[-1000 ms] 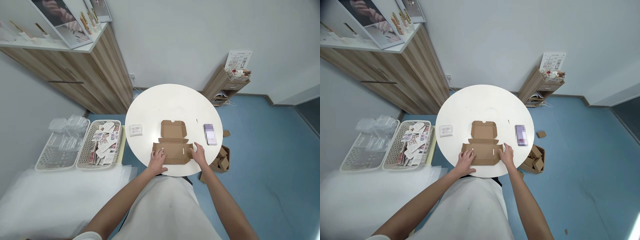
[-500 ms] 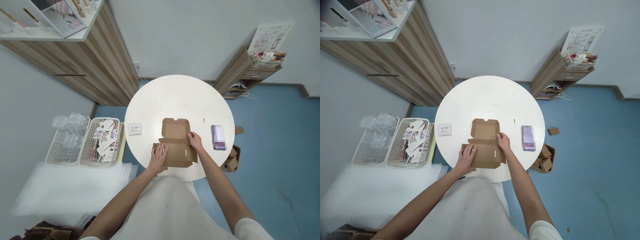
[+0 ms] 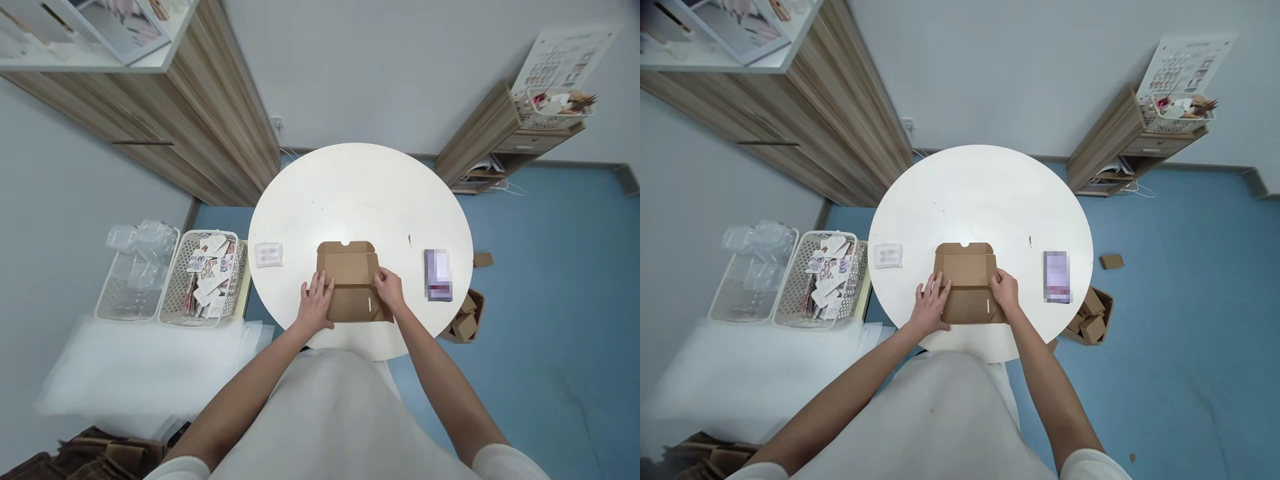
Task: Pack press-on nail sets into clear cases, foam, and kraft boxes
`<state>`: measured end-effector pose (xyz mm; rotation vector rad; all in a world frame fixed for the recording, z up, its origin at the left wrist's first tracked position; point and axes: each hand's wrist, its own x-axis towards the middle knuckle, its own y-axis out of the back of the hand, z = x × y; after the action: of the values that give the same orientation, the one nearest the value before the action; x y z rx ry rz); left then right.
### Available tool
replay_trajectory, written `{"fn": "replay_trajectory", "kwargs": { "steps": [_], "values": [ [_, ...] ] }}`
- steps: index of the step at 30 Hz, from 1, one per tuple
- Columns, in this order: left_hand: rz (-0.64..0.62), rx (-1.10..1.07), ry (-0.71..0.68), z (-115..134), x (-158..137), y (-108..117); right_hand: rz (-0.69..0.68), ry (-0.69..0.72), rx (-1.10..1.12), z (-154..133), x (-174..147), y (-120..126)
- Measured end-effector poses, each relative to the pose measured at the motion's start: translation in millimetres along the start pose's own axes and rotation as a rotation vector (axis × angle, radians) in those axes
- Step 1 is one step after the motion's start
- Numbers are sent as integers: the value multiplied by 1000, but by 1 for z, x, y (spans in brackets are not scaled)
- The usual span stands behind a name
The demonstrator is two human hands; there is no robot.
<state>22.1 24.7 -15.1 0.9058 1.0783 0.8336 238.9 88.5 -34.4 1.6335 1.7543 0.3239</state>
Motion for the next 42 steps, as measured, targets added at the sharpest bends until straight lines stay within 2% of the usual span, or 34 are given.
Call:
{"fn": "replay_trajectory", "kwargs": {
  "steps": [7,9,11,12,14,16,19,21,25,26,31,36,39,42],
  "values": [
    [51,83,-67,0,-11,-5,-11,-10,-202,4,-33,0],
    [68,100,-94,-2,-16,-6,90,56,-307,3,-48,0],
    [88,103,-124,-4,-20,-8,147,183,-438,1,-65,-3],
    [99,97,-138,-4,-22,-9,109,260,-502,1,-74,-5],
    [117,82,-156,-5,-25,-11,-53,391,-617,1,-88,-12],
    [130,76,-165,-6,-27,-13,-191,443,-714,3,-98,-20],
    [164,73,-161,-10,-36,-17,-241,392,-802,8,-106,-32],
    [201,42,-95,-19,-46,-23,-234,339,-822,10,-107,-38],
    [249,-168,239,-47,-68,-43,-222,306,-801,13,-109,-43],
    [241,-238,285,-55,-71,-48,-218,305,-791,14,-109,-43],
    [261,-503,192,-71,-67,-56,-227,297,-736,13,-112,-48],
    [235,-711,283,-60,-56,-45,-236,297,-712,10,-113,-56],
    [299,-730,256,-54,-59,-39,-233,281,-704,9,-114,-58],
    [309,-795,183,-47,-65,-36,-239,269,-703,6,-115,-59]
  ]
}}
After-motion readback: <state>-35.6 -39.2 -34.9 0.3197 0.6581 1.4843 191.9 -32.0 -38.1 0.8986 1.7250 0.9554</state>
